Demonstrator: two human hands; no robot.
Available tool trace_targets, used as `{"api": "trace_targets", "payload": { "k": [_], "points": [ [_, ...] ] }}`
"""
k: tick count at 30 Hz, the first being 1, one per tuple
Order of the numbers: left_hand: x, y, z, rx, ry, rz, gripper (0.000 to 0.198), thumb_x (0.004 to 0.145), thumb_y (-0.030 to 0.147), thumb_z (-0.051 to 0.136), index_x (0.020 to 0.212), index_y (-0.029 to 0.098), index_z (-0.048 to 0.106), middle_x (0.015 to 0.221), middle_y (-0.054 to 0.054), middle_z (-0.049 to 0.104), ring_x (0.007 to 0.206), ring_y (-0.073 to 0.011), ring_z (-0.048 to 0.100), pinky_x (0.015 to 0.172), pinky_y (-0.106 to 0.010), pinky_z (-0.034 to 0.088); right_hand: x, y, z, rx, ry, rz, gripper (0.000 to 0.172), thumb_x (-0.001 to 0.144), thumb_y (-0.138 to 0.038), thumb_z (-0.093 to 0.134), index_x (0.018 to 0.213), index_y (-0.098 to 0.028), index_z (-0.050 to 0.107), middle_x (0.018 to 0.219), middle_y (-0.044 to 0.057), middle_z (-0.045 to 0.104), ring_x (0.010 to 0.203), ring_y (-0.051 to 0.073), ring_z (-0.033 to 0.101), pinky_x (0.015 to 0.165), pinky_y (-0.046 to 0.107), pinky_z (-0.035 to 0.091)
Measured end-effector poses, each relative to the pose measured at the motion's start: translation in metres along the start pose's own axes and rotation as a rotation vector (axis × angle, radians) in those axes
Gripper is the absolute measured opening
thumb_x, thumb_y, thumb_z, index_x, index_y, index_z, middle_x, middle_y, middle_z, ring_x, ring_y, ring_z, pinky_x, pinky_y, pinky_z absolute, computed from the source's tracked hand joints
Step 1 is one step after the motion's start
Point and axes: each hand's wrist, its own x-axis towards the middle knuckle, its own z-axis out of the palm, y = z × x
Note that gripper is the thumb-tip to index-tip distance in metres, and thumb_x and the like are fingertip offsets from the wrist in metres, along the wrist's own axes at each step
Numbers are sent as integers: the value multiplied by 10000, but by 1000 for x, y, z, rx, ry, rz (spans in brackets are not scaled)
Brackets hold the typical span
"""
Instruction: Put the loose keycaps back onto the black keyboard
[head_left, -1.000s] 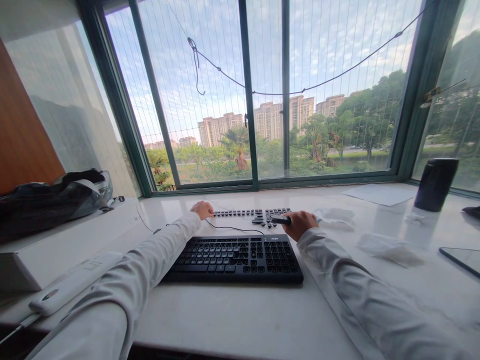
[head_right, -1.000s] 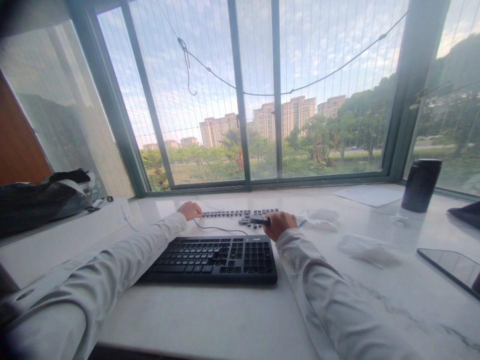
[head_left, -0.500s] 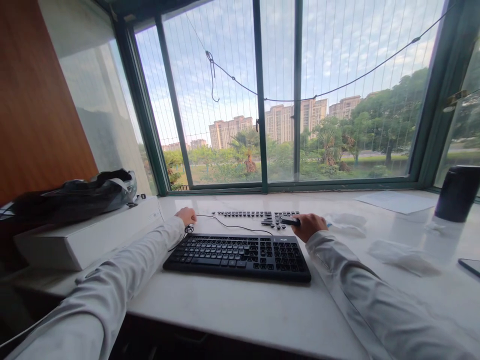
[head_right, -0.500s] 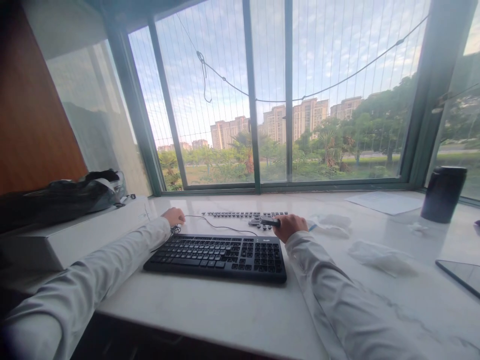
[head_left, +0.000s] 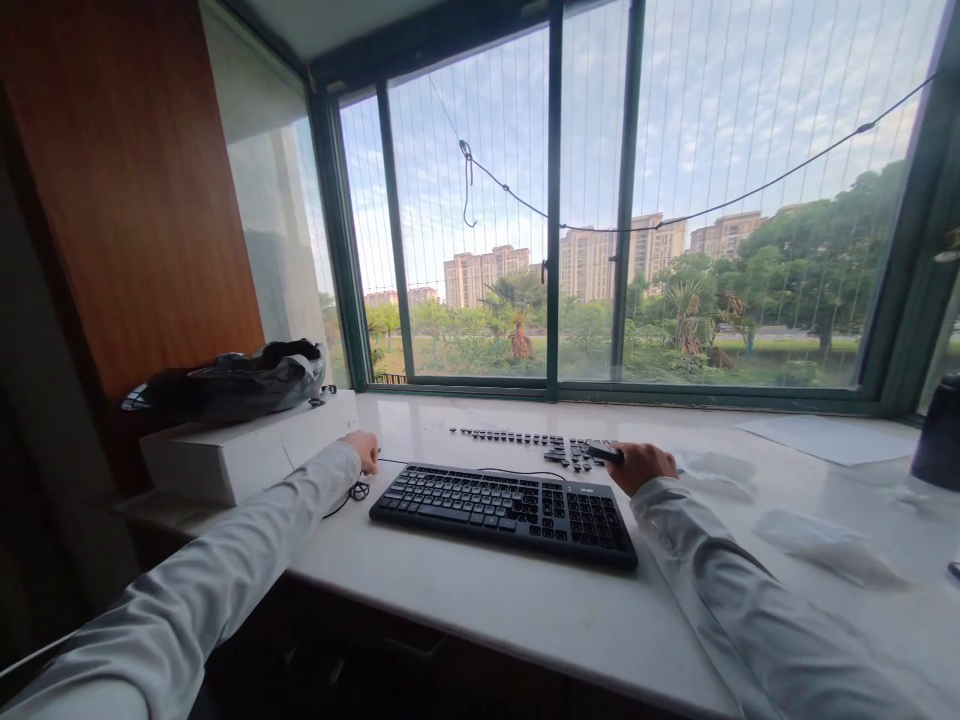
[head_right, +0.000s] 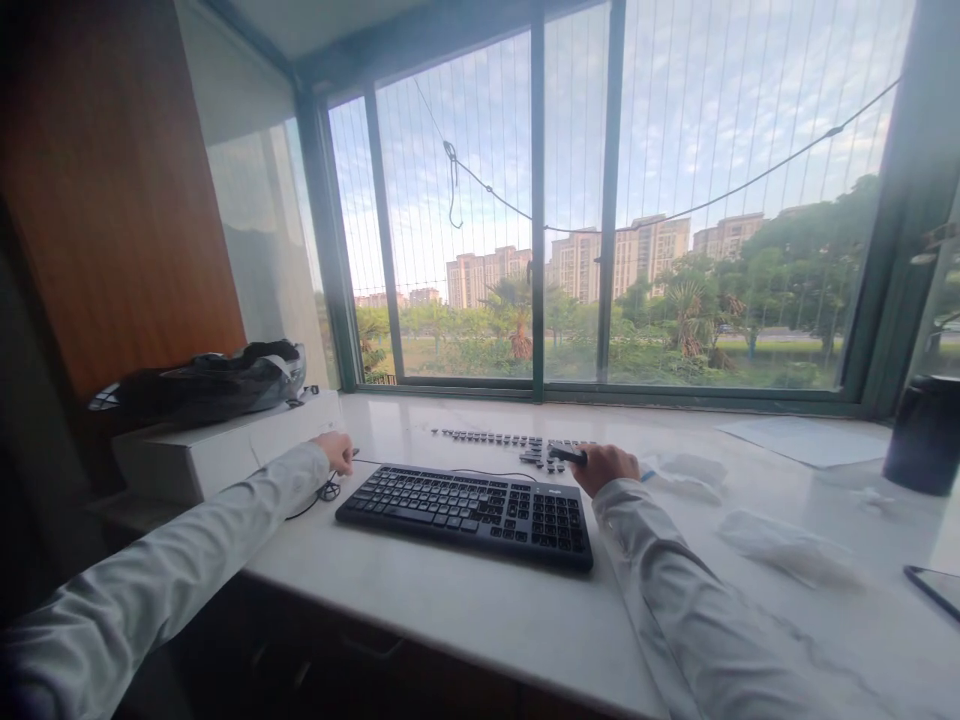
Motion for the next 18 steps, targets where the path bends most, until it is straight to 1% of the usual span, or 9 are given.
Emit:
{"api": "trace_targets", "payload": {
  "k": [2, 4, 5, 8, 10, 12, 13, 15, 18],
  "points": [
    [-17, 7, -2, 13, 21, -39, 97, 493, 243, 765, 558, 205, 704, 693, -65, 694, 742, -227, 637, 695, -295, 476, 0, 0, 1, -1, 14, -22, 281, 798, -396, 471, 920, -321, 713, 869, 68, 702, 778, 234, 638, 690, 339, 426],
    [-32, 18, -3, 25, 98, -72, 143, 534, 268, 753, 664, 216, 727, 822, -86, 702, 840, -258, 626, 749, -334, 465, 0, -1, 1, 0, 19, -40, 274, 800, -397, 475, 911, -322, 715, 870, 69, 702, 766, 230, 637, 683, 338, 425],
    [-38, 25, -2, 26, 141, -81, 164, 564, 297, 741, 715, 234, 732, 874, -85, 699, 872, -261, 619, 764, -340, 460, 0, -2, 0, 3, 20, -51, 273, 801, -398, 477, 909, -322, 715, 871, 70, 702, 764, 229, 637, 679, 336, 424],
    [-55, 50, 5, -39, 344, -61, 171, 677, 386, 659, 783, 274, 731, 867, -70, 697, 855, -241, 621, 749, -321, 461, -3, -6, -4, 2, 21, -59, 272, 795, -393, 483, 921, -322, 713, 864, 67, 704, 775, 237, 638, 664, 332, 419],
    [-63, 66, 13, -114, 418, -1, 213, 762, 419, 569, 861, 310, 722, 900, -44, 699, 863, -220, 621, 753, -301, 458, -6, -11, -8, -3, 28, -33, 267, 786, -372, 487, 917, -315, 713, 857, 62, 705, 783, 240, 638, 654, 328, 415],
    [-67, 78, 23, -179, 464, 2, 274, 817, 446, 490, 953, 335, 701, 966, -28, 694, 897, -215, 615, 762, -296, 456, -10, -17, -11, -5, 34, -11, 259, 779, -350, 490, 890, -296, 718, 846, 62, 706, 781, 242, 639, 641, 323, 412],
    [-68, 81, 28, -205, 483, 2, 297, 834, 455, 463, 990, 341, 689, 994, -22, 690, 914, -211, 610, 771, -292, 454, -12, -21, -12, -3, 39, -14, 258, 779, -345, 489, 877, -284, 720, 846, 64, 706, 779, 244, 639, 635, 322, 411],
    [-69, 83, 38, -240, 516, 17, 314, 853, 459, 434, 1001, 338, 683, 1029, -10, 679, 946, -207, 598, 787, -287, 448, -16, -27, -13, -1, 55, -43, 267, 787, -346, 482, 870, -267, 722, 850, 68, 706, 774, 246, 640, 636, 323, 411],
    [-70, 78, 44, -267, 565, 87, 326, 871, 456, 408, 1002, 333, 680, 1080, 6, 652, 958, -201, 587, 793, -286, 440, -19, -33, -12, -12, 81, -82, 285, 803, -347, 471, 913, -266, 721, 856, 69, 707, 777, 243, 640, 665, 331, 416]
  ]
}}
